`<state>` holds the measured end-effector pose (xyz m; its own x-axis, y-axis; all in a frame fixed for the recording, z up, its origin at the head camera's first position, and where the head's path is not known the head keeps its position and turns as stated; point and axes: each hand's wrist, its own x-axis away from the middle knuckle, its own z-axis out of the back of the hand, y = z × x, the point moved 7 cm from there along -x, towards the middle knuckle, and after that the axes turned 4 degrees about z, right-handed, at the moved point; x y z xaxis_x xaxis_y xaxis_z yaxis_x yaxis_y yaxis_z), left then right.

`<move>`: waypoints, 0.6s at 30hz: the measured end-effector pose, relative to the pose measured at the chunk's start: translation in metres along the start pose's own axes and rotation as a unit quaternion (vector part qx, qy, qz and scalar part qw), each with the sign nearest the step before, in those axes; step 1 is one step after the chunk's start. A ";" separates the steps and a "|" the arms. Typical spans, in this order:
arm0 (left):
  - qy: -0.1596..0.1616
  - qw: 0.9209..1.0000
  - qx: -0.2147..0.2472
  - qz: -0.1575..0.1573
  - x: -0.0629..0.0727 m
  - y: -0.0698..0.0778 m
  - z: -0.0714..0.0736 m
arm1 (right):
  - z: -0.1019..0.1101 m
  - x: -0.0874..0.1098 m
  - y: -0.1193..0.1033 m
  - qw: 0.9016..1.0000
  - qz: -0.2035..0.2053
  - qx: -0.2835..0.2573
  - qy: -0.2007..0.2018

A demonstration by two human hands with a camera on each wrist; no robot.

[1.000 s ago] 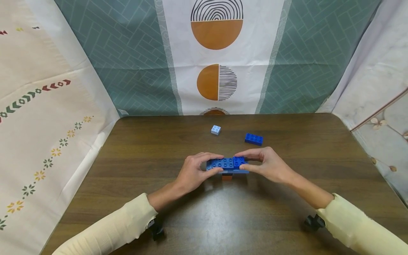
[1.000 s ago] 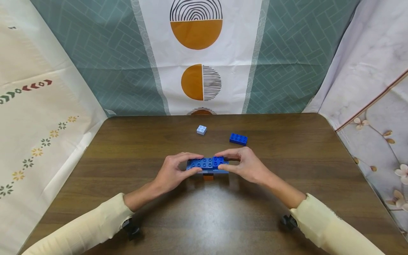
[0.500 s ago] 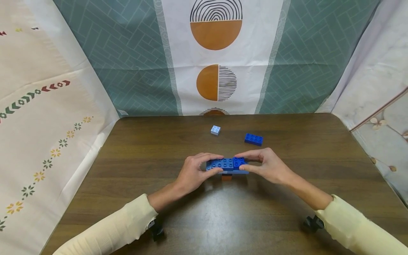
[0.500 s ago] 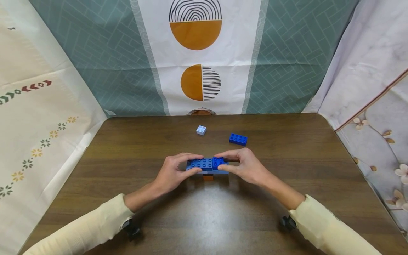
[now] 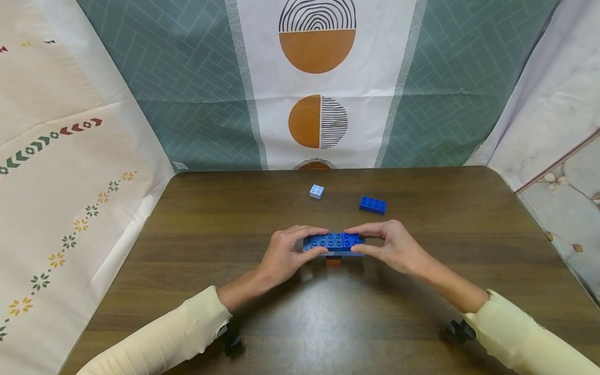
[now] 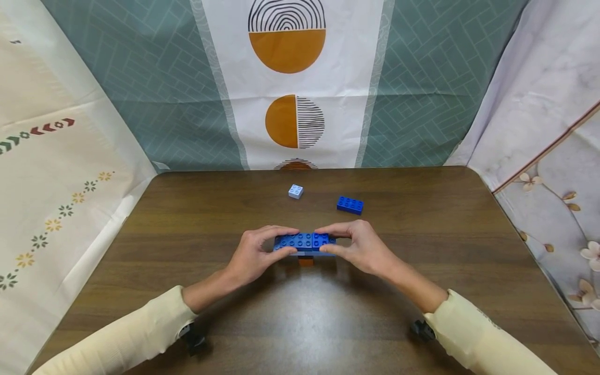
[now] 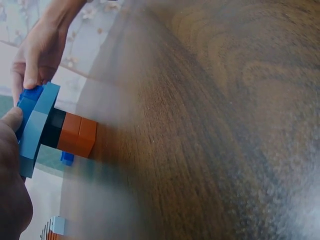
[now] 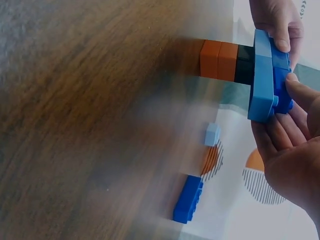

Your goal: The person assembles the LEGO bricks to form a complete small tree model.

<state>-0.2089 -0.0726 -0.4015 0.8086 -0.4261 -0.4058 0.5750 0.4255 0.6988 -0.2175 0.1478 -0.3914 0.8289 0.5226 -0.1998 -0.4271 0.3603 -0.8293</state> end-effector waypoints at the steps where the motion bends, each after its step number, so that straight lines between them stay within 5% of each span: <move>1: 0.000 1.000 0.001 -0.001 0.000 0.000 0.000 | 0.000 0.000 0.000 1.000 0.001 0.000 0.001; 18: 0.007 1.000 -0.008 -0.005 0.001 0.001 0.000 | -0.003 0.001 0.001 1.000 0.007 0.005 -0.001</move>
<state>-0.2074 -0.0722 -0.4014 0.8044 -0.4188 -0.4214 0.5850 0.4347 0.6847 -0.2161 0.1465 -0.3942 0.8220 0.5291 -0.2108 -0.4426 0.3604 -0.8211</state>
